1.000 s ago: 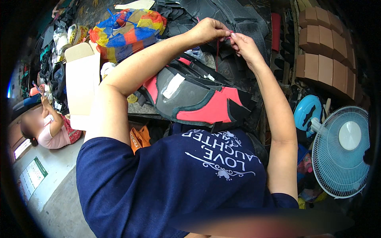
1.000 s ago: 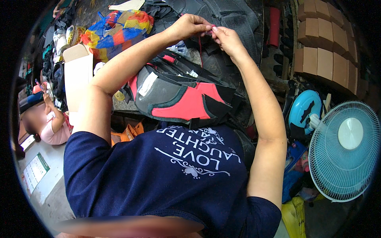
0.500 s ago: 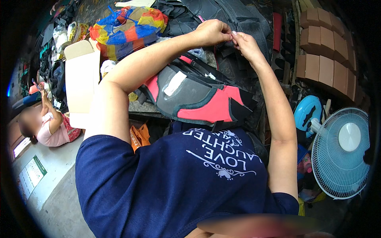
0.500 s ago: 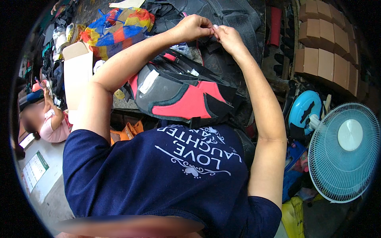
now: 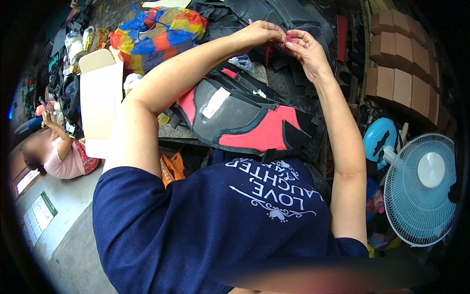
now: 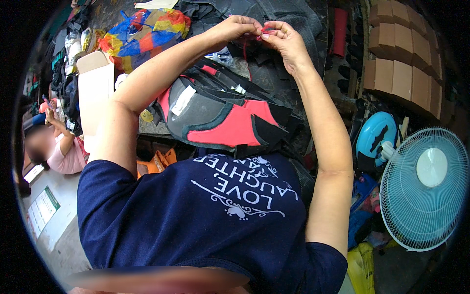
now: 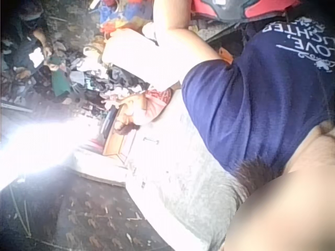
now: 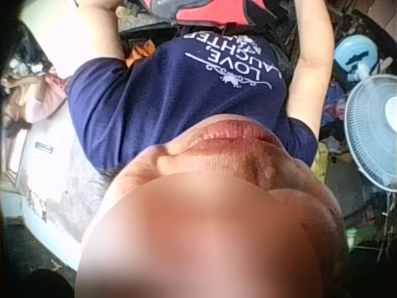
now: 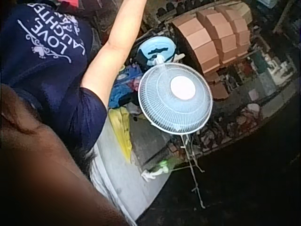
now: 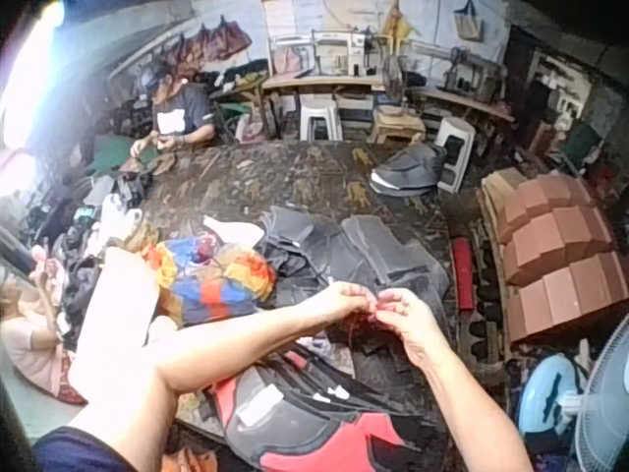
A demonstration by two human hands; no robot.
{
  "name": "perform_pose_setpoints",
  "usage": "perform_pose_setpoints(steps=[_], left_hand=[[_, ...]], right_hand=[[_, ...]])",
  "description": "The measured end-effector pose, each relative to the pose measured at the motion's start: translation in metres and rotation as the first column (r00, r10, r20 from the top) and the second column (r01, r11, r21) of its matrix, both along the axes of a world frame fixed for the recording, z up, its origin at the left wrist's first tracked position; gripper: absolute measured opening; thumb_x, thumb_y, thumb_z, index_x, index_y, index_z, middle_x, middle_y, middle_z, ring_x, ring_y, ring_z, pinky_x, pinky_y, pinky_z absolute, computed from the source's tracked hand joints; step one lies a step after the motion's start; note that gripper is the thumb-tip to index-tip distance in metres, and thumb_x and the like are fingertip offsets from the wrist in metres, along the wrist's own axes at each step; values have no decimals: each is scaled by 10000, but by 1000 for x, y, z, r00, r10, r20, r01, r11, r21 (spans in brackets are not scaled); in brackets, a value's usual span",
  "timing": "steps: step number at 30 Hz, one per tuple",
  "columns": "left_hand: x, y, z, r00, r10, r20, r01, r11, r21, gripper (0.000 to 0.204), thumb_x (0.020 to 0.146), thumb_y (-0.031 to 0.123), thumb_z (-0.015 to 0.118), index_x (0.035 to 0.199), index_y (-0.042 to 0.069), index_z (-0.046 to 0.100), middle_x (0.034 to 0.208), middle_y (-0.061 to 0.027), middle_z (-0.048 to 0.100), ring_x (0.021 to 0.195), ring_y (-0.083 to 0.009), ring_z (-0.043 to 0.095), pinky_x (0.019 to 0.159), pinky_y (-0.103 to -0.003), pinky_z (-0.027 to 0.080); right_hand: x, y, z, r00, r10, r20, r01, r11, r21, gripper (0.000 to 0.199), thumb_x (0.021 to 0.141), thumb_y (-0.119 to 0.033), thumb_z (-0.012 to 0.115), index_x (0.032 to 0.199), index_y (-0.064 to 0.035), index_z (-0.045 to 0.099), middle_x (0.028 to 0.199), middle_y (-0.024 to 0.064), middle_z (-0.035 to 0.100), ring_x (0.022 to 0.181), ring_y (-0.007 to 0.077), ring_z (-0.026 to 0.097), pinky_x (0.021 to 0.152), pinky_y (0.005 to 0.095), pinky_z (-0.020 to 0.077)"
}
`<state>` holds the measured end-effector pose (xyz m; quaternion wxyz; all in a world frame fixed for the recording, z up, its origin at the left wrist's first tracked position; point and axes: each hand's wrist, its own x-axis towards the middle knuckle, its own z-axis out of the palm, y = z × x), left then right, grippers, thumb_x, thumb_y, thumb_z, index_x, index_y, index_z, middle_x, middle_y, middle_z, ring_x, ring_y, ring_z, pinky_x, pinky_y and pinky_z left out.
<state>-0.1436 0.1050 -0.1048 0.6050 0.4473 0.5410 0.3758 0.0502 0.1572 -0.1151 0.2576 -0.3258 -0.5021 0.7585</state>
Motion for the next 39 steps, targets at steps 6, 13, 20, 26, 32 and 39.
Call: perform_pose_setpoints(steps=[6, 13, 20, 26, 32, 39], left_hand=[[2, 4, -4, 995, 80, 68, -60, 965, -255, 172, 877, 182, 598, 958, 57, 684, 720, 22, 562, 658, -85, 523, 683, -269, 495], [2, 3, -2, 989, 107, 104, -76, 961, -265, 150, 857, 197, 632, 848, 57, 685, 655, 15, 553, 569, -92, 493, 606, -274, 499], [0, 0, -1, 999, 7, -46, -15, 986, -167, 190, 878, 221, 604, 960, 75, 694, 749, 11, 559, 661, -83, 521, 669, -278, 502], [-3, 3, -6, 987, -76, -144, 67, 995, -69, 208, 887, 232, 607, 978, 70, 700, 839, -5, 633, 737, -86, 580, 677, -243, 491], [-5, 7, -11, 953, -169, -253, 180, 984, 19, 239, 899, 261, 609, 971, 60, 715, 833, -14, 675, 752, -88, 605, 670, -240, 490], [-3, 8, -8, 790, -173, -588, 345, 918, 193, 294, 887, 336, 650, 964, 62, 725, 810, -59, 705, 728, -151, 657, 685, -295, 519]], right_hand=[[-8, -12, -1, 955, -244, 167, 124, 842, 525, 176, 842, -17, 681, 979, -64, 581, 867, 31, 666, 783, 108, 655, 718, 263, 531], [-11, -21, 9, 916, -358, 183, -29, 397, 918, 175, 817, -42, 662, 991, -45, 647, 902, 122, 691, 827, 280, 684, 742, 338, 541], [-12, -20, 7, 905, -364, 221, -52, 421, 906, 254, 823, -58, 658, 1076, -57, 687, 983, 140, 696, 881, 296, 681, 769, 352, 541], [-9, -17, 11, 887, -345, 306, -177, 358, 917, 208, 830, -97, 670, 1034, -82, 707, 952, 119, 694, 838, 305, 676, 738, 365, 542], [0, -10, 14, 870, -278, 408, -287, 386, 877, 102, 833, -142, 675, 909, -75, 690, 854, 116, 675, 785, 311, 663, 694, 380, 534], [2, -9, 8, 847, -291, 446, -314, 403, 860, 125, 836, -179, 676, 890, -67, 692, 858, 126, 681, 790, 325, 664, 705, 394, 531]])
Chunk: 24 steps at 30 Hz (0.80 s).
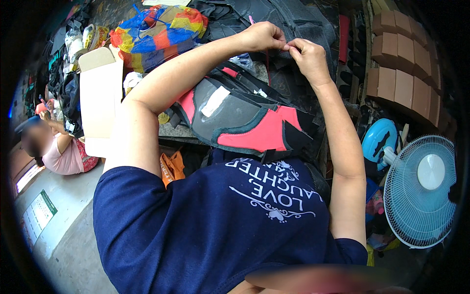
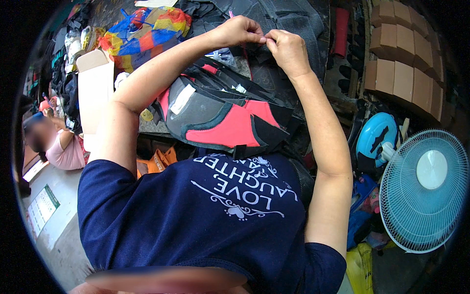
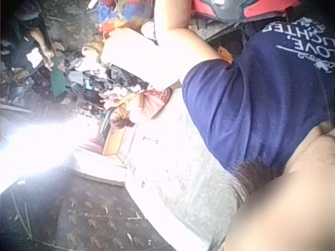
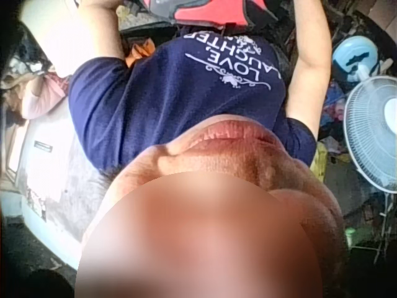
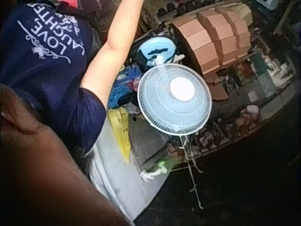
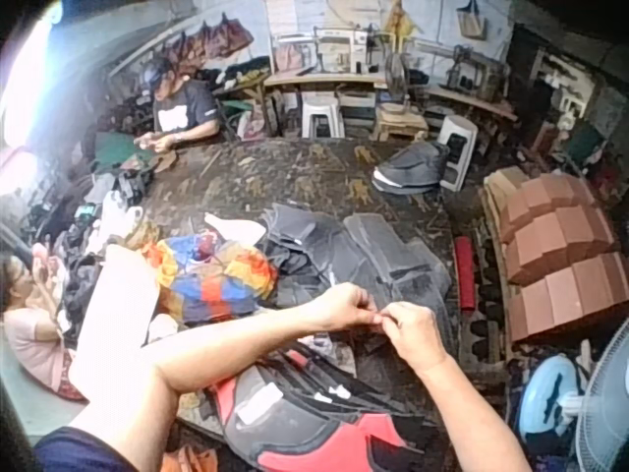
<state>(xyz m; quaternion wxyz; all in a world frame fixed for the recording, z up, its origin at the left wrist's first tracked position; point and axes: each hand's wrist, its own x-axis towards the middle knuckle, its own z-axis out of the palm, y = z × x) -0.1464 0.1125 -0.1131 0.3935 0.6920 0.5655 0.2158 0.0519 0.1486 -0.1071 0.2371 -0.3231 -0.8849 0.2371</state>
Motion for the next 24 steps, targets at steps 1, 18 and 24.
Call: perform_pose_setpoints(steps=[1, 18, 24], left_hand=[[0, 0, 0, 1000, -15, -25, 15, 1000, 26, 313, 870, 364, 659, 956, 71, 729, 831, -85, 711, 762, -187, 676, 716, -321, 522], [2, 0, -5, 964, 147, 221, -112, 981, -160, 268, 917, 283, 651, 1012, 38, 707, 765, -13, 655, 664, -81, 572, 584, -247, 463], [4, -1, -3, 895, 320, 312, -179, 896, -406, 275, 907, 282, 661, 983, 22, 704, 743, -8, 629, 648, -91, 563, 575, -251, 455]], right_hand=[[1, 2, 0, 1000, 9, 5, -8, 1000, -21, 132, 837, -184, 679, 895, -67, 697, 852, 128, 683, 786, 323, 666, 704, 390, 530], [2, -1, -9, 871, -353, -342, -118, 525, -843, 475, 837, -52, 728, 1223, -59, 452, 862, 42, 665, 737, 98, 629, 652, 213, 491], [-7, -15, -6, 946, -192, -260, 128, 961, -247, 201, 815, -26, 684, 997, -58, 605, 789, 71, 666, 687, 161, 657, 658, 286, 528]])
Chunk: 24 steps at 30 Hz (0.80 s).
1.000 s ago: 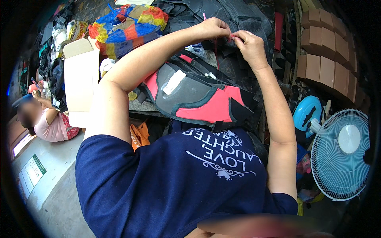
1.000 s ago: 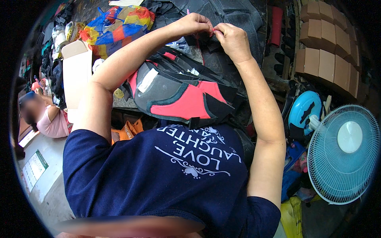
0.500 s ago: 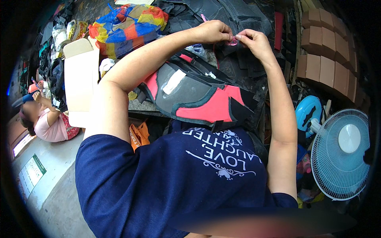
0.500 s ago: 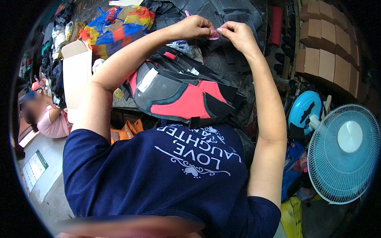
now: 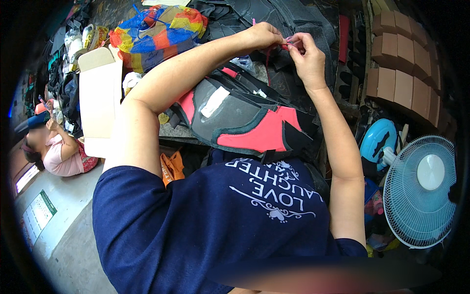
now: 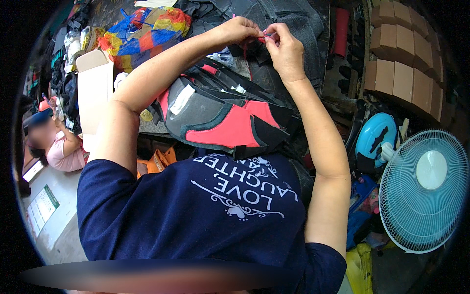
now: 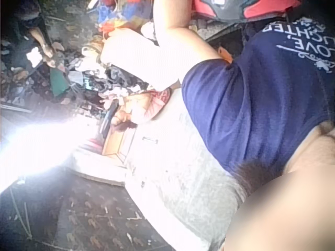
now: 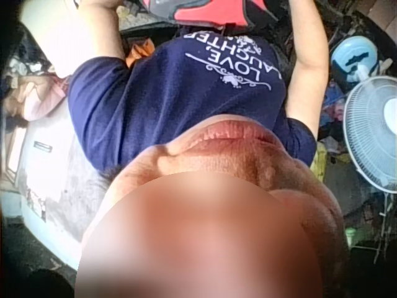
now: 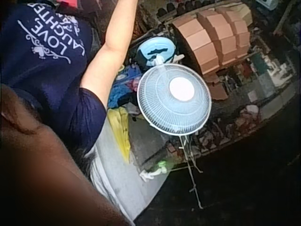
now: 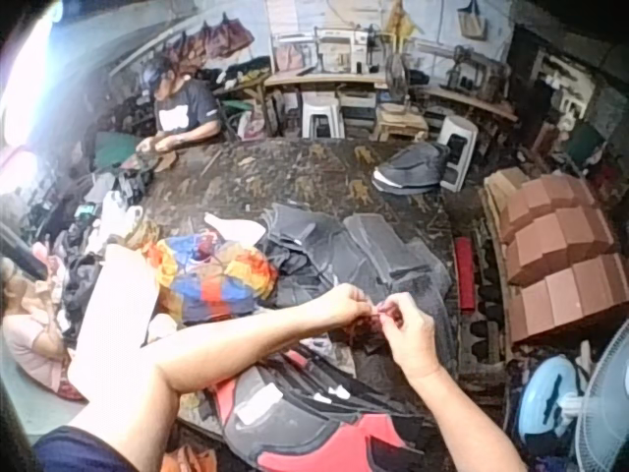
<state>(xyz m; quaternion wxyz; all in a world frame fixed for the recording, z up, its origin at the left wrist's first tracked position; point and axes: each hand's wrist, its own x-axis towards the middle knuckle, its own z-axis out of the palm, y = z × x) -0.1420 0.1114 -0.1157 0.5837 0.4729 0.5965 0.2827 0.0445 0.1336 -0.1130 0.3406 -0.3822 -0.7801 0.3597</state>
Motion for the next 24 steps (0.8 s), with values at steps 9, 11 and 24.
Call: perform_pose_setpoints(steps=[9, 11, 24], left_hand=[[-5, 5, -8, 939, -184, -291, 249, 947, 203, 284, 930, 306, 633, 1019, 44, 700, 755, -36, 647, 674, -112, 580, 612, -287, 478], [-5, 3, -8, 915, -175, -363, 297, 902, 313, 296, 930, 328, 626, 1044, 64, 698, 773, -67, 675, 684, -154, 625, 634, -321, 500], [5, -6, 11, 592, 197, -782, 615, 517, 596, 198, 859, 281, 656, 943, 105, 687, 889, -91, 695, 868, -305, 672, 725, -398, 539]], right_hand=[[1, 1, 7, 972, 29, 232, -99, 950, 296, 163, 852, -126, 653, 994, -66, 706, 904, 129, 684, 816, 310, 672, 722, 375, 541], [3, 1, 4, 969, 39, 244, -112, 950, 292, 170, 854, -125, 648, 1001, -67, 709, 893, 135, 683, 809, 314, 671, 718, 377, 541], [3, 17, -1, 976, 100, 195, -22, 930, -368, 189, 903, -163, 621, 995, -27, 715, 689, 81, 672, 576, 148, 622, 573, 282, 498]])
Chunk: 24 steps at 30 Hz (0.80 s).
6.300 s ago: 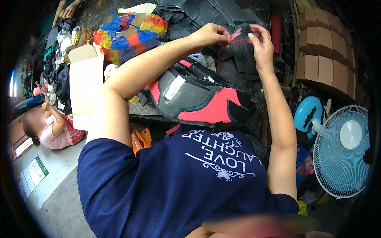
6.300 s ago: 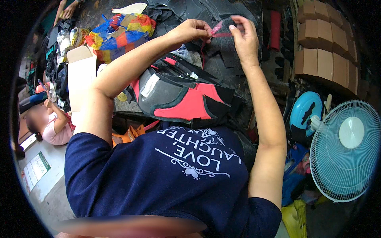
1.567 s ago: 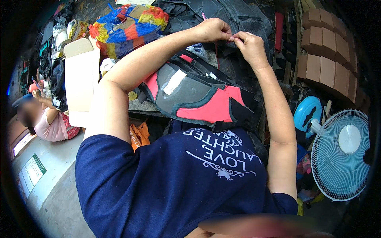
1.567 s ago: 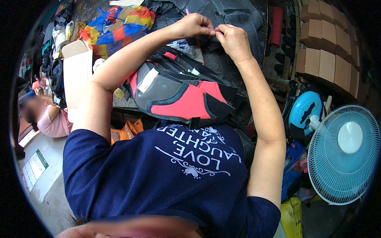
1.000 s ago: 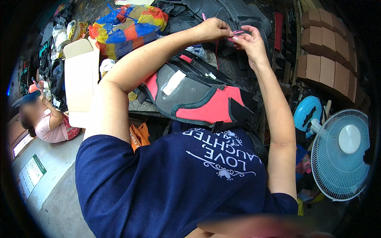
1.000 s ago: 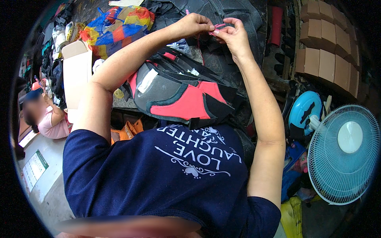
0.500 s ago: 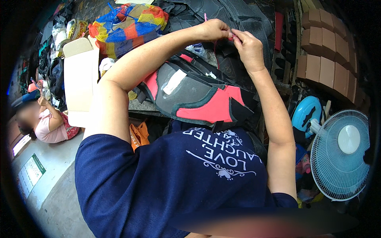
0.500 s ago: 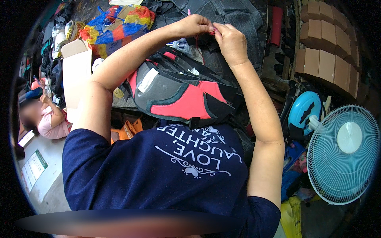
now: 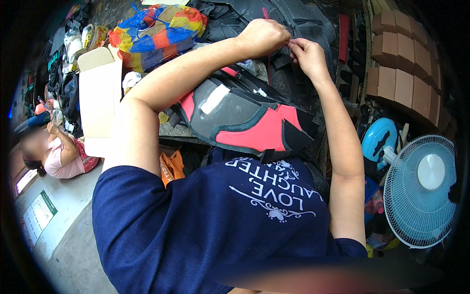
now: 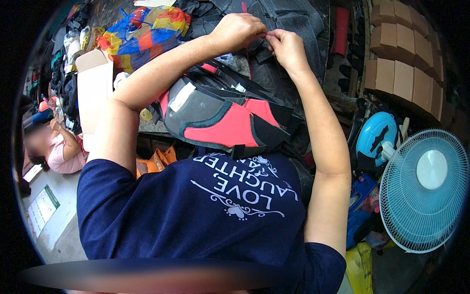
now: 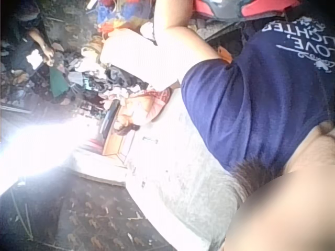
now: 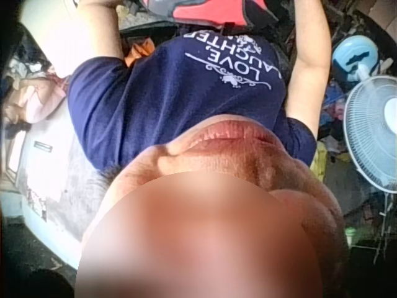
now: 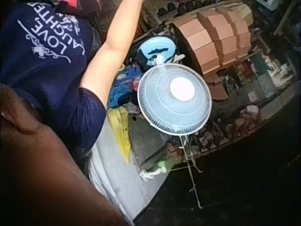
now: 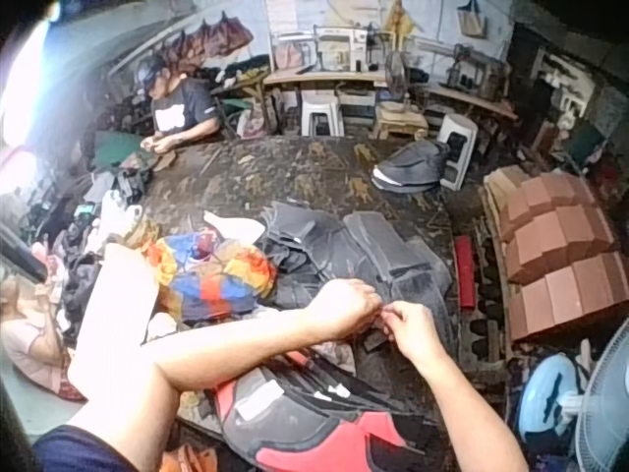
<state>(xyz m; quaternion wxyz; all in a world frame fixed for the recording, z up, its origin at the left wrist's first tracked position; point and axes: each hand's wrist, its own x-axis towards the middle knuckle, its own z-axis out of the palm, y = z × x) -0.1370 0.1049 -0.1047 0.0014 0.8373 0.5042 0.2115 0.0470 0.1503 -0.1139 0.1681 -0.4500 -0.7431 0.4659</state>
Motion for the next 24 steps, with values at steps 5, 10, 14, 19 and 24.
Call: perform_pose_setpoints(steps=[5, 10, 14, 19, 24], left_hand=[[-4, 8, -11, 959, 131, 252, -20, 917, -399, 222, 906, 268, 611, 991, 79, 693, 893, -106, 701, 833, -251, 682, 717, -355, 528], [-11, 10, -15, 731, 357, 582, 328, 564, -758, 319, 981, 349, 549, 1116, 77, 646, 947, 36, 628, 797, -91, 557, 677, -250, 461], [-15, 7, -13, 610, 503, 612, 439, 429, -789, 295, 972, 333, 566, 1102, 83, 656, 918, 38, 632, 787, -70, 555, 676, -237, 444], [-14, 7, -13, 661, 401, 634, 376, 554, -743, 298, 952, 350, 594, 1066, 87, 674, 902, 39, 646, 752, -50, 539, 674, -209, 427], [-13, 5, -10, 567, 531, 630, 430, 462, -776, 290, 935, 353, 613, 1040, 91, 682, 890, 40, 644, 741, -53, 536, 654, -220, 441]], right_hand=[[6, -2, -4, 969, 37, 243, -119, 936, 331, 230, 907, -263, 610, 1037, -100, 708, 793, 159, 686, 751, 320, 684, 701, 387, 527], [10, -1, -7, 981, 32, 190, -57, 990, 129, 265, 894, -338, 609, 1053, -151, 710, 872, 150, 703, 865, 341, 682, 756, 415, 523], [10, 0, -12, 983, 32, 183, -59, 988, 143, 252, 881, -330, 627, 1047, -163, 714, 840, 114, 710, 809, 295, 689, 739, 385, 523], [10, 3, -24, 998, -16, -57, 17, 999, 28, 222, 878, -284, 642, 1029, -140, 717, 744, 49, 686, 634, 144, 636, 644, 293, 503], [12, 8, -33, 997, -4, -71, 0, 998, -67, 227, 873, -281, 654, 1016, -115, 714, 717, 29, 672, 592, 111, 616, 604, 279, 490]])
